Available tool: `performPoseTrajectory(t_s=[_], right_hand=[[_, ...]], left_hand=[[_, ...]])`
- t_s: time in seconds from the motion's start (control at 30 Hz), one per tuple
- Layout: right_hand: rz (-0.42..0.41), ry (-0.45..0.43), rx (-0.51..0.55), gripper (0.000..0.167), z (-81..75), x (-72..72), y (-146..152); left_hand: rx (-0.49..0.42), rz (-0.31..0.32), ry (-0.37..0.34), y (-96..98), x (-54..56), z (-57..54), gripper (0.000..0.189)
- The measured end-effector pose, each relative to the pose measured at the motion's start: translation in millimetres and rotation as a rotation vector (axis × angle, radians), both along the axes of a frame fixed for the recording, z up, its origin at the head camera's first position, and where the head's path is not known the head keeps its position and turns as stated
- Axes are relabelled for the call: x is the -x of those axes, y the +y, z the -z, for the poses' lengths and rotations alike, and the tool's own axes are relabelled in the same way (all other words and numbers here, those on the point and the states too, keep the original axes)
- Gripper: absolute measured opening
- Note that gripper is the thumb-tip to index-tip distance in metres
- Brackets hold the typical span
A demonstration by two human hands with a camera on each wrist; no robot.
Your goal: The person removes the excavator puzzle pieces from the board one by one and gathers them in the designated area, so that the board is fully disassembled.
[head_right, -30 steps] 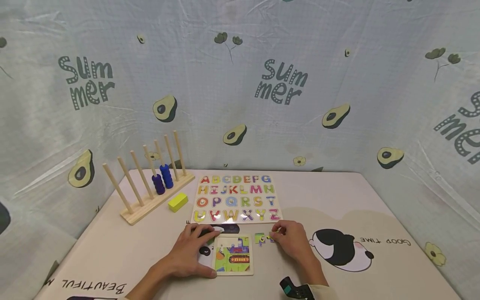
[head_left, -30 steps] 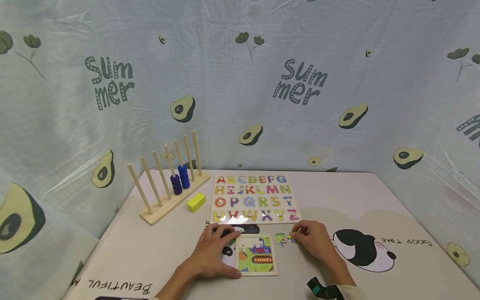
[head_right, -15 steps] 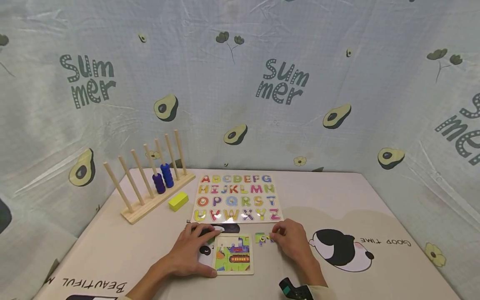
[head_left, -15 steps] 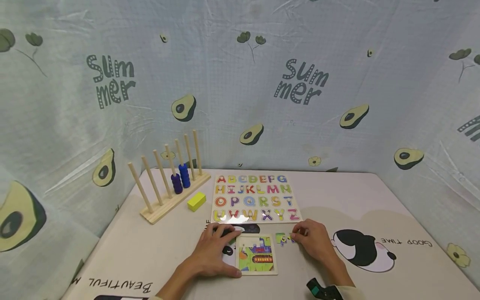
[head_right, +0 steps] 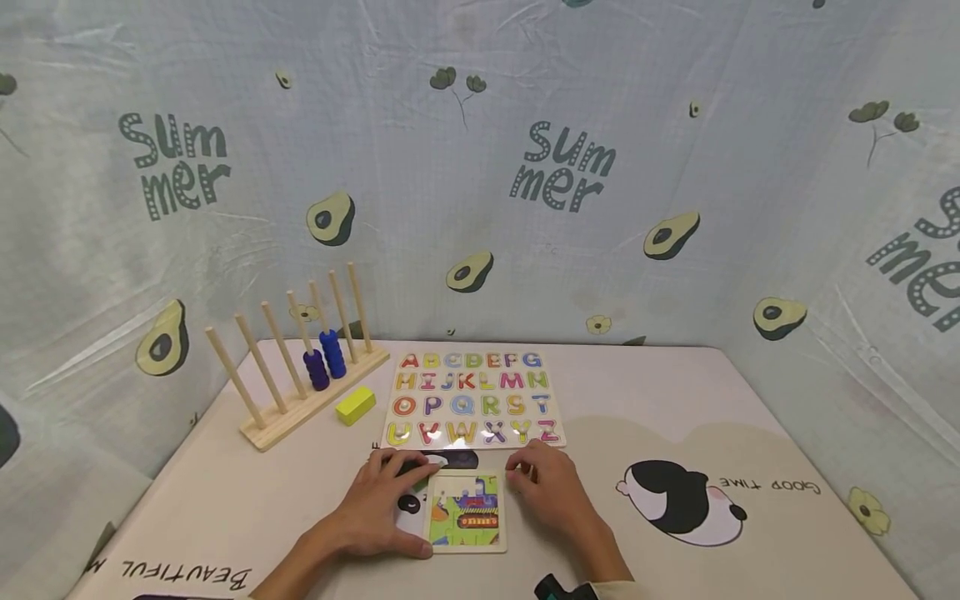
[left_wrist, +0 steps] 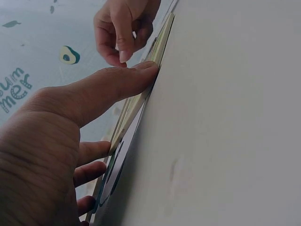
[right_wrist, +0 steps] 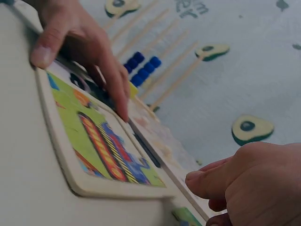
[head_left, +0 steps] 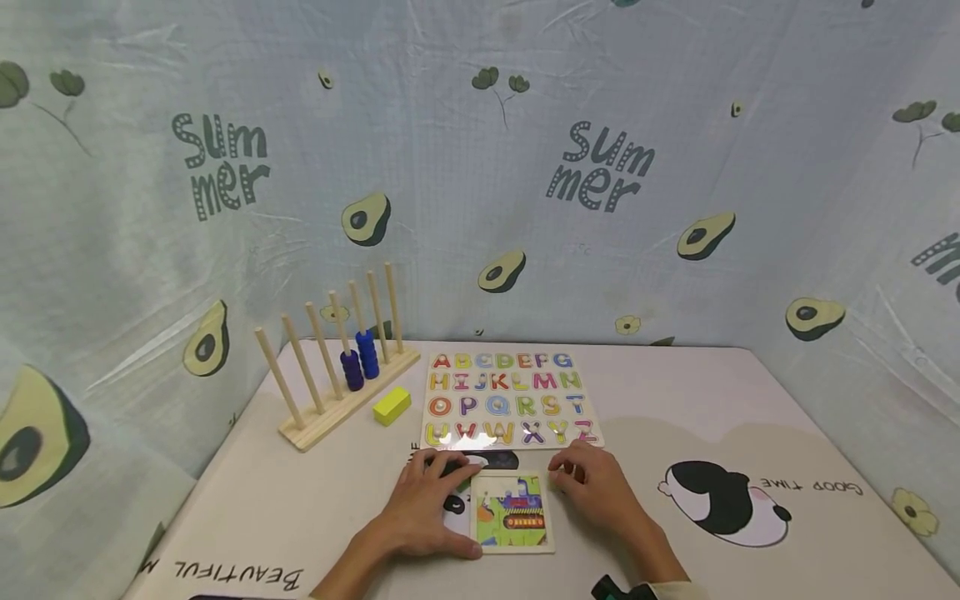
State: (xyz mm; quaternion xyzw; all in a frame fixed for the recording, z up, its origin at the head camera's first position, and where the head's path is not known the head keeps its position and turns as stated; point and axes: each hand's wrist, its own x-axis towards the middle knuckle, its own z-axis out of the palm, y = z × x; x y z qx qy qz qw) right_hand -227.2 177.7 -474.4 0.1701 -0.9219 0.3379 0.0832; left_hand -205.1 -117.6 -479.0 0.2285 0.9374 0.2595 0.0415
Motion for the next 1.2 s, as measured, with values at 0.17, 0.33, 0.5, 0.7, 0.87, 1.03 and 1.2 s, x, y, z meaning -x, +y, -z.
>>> performPoseTrajectory(t_s=[0.17,0.33,0.5,0.7,0.87,1.03,1.2], right_hand=[[-0.139,-0.002,-0.02,0.011,1.7,-3.7,-15],[-0.21,-0.049,-0.078,0.003,2.6,-6.6,-27],[-0.191,-0.048,-0.162,0.009,1.1,-9.0,-33],[-0.166,-0.053,-0.212,0.014,0.8,-7.8,-37],[-0.164,-0.07,-0.221,0.017,1.3,-6.5,-38],[-0.163,-0.057,-0.211,0.023,2.1,-5.8,-38],[-0.169,-0.022,-0.179,0.022,3.5,-6.8,-36]], left_hand=[[-0.001,-0.004,-0.003,0.0,-0.4,-0.3,0.101],[0.008,-0.002,0.001,0.4,-0.1,0.6,0.101],[0.013,-0.006,0.004,0.6,1.2,2.2,0.102],[0.007,-0.007,0.015,0.4,2.5,2.6,0.102],[0.002,-0.005,0.016,0.7,2.9,2.6,0.102],[0.004,-0.004,0.015,0.6,3.2,2.3,0.102],[0.005,0.001,0.01,-0.1,2.5,2.1,0.102]])
